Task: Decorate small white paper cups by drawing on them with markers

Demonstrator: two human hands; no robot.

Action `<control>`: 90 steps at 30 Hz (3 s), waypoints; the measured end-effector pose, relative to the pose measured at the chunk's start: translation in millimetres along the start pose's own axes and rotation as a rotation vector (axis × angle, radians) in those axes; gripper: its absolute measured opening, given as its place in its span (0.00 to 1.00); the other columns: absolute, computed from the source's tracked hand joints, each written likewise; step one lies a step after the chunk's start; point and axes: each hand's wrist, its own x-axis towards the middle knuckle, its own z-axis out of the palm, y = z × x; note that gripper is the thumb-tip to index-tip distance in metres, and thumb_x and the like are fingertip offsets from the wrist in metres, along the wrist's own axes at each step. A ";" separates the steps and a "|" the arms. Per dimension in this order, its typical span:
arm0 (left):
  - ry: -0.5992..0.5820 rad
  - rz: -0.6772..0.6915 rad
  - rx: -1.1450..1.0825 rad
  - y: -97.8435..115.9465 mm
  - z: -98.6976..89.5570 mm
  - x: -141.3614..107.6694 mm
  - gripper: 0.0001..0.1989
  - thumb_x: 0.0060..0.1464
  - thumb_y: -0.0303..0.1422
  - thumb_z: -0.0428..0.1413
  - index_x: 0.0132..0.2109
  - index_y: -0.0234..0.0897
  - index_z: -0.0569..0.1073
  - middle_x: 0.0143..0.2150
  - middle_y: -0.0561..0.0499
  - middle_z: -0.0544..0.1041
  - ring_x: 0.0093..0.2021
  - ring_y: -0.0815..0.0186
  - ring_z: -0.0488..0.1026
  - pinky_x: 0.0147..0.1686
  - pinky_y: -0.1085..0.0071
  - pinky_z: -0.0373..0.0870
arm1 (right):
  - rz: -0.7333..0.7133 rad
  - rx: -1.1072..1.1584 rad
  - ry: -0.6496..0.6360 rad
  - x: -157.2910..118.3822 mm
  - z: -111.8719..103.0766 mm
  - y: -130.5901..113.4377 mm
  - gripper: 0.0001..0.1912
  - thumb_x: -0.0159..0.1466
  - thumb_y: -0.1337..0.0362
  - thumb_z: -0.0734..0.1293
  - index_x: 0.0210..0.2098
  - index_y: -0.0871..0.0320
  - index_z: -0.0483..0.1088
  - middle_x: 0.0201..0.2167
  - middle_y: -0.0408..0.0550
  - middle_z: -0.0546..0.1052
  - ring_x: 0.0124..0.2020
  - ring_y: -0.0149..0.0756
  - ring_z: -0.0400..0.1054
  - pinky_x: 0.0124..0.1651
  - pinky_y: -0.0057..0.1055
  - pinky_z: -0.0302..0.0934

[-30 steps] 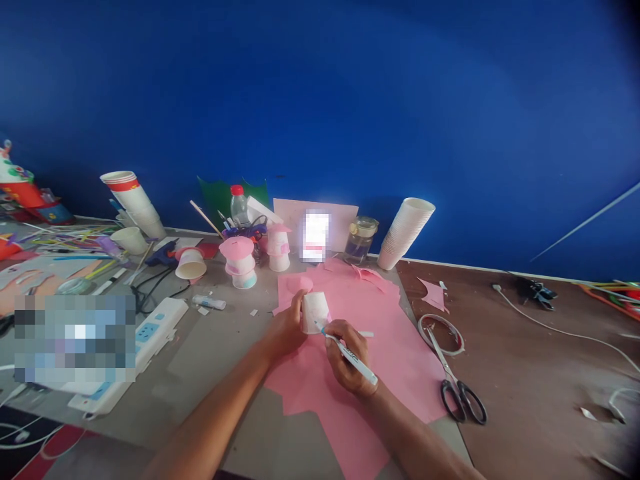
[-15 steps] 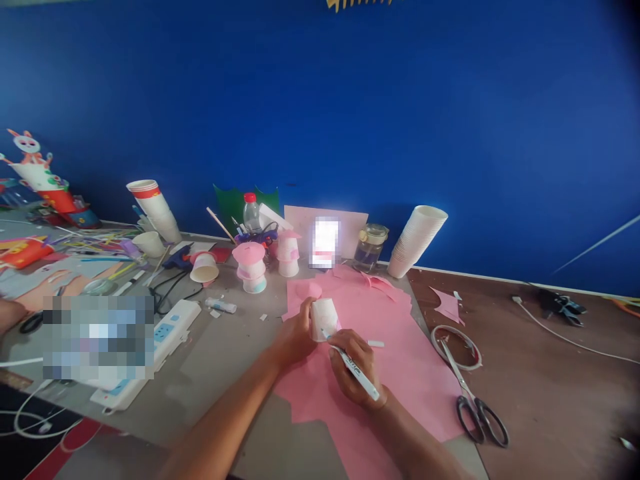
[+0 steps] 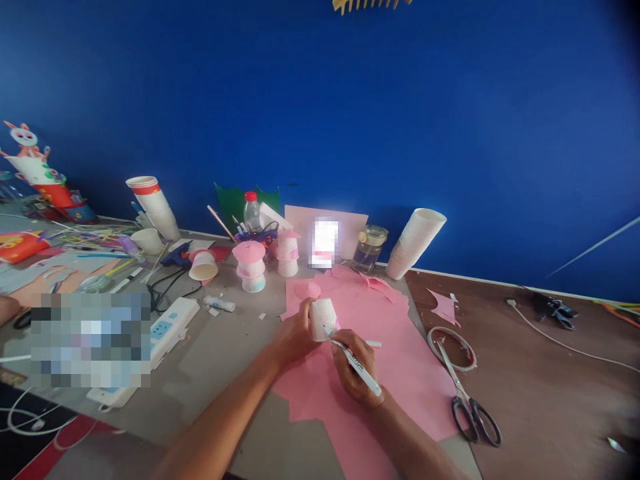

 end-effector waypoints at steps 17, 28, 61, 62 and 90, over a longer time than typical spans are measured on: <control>-0.012 -0.026 -0.012 5.8 -3.9 -0.1 0.29 0.50 0.33 0.56 0.57 0.34 0.54 0.37 0.43 0.78 0.35 0.57 0.78 0.26 0.69 0.67 | -0.027 0.008 -0.014 1.0 -0.8 1.2 0.10 0.61 0.73 0.60 0.39 0.55 0.68 0.31 0.48 0.76 0.33 0.36 0.72 0.34 0.31 0.67; -0.021 -0.049 -0.005 3.4 -1.1 0.0 0.31 0.49 0.34 0.58 0.57 0.34 0.54 0.38 0.46 0.78 0.36 0.59 0.78 0.28 0.69 0.69 | -0.002 -0.027 -0.005 0.4 0.4 2.5 0.09 0.62 0.72 0.61 0.39 0.55 0.68 0.31 0.47 0.76 0.32 0.35 0.73 0.34 0.30 0.67; -0.041 -0.053 0.001 9.0 -5.9 -0.6 0.32 0.49 0.35 0.59 0.57 0.33 0.55 0.38 0.42 0.78 0.34 0.55 0.78 0.25 0.68 0.67 | 0.003 -0.020 -0.013 1.5 -0.5 0.3 0.08 0.63 0.71 0.60 0.39 0.55 0.68 0.32 0.49 0.76 0.33 0.35 0.73 0.33 0.30 0.68; -0.043 -0.055 0.001 9.3 -6.0 -0.6 0.31 0.49 0.35 0.58 0.57 0.33 0.55 0.37 0.43 0.78 0.34 0.55 0.78 0.25 0.68 0.66 | 0.001 -0.015 -0.012 1.4 -0.6 0.3 0.08 0.63 0.71 0.60 0.39 0.55 0.68 0.32 0.48 0.76 0.33 0.35 0.73 0.33 0.30 0.68; -0.036 -0.034 0.020 5.7 -4.4 0.0 0.30 0.49 0.34 0.58 0.57 0.33 0.55 0.35 0.44 0.77 0.34 0.56 0.77 0.28 0.65 0.69 | 0.065 -0.046 0.007 -0.3 -2.7 -1.1 0.07 0.62 0.70 0.60 0.38 0.55 0.68 0.30 0.46 0.76 0.28 0.33 0.73 0.30 0.28 0.66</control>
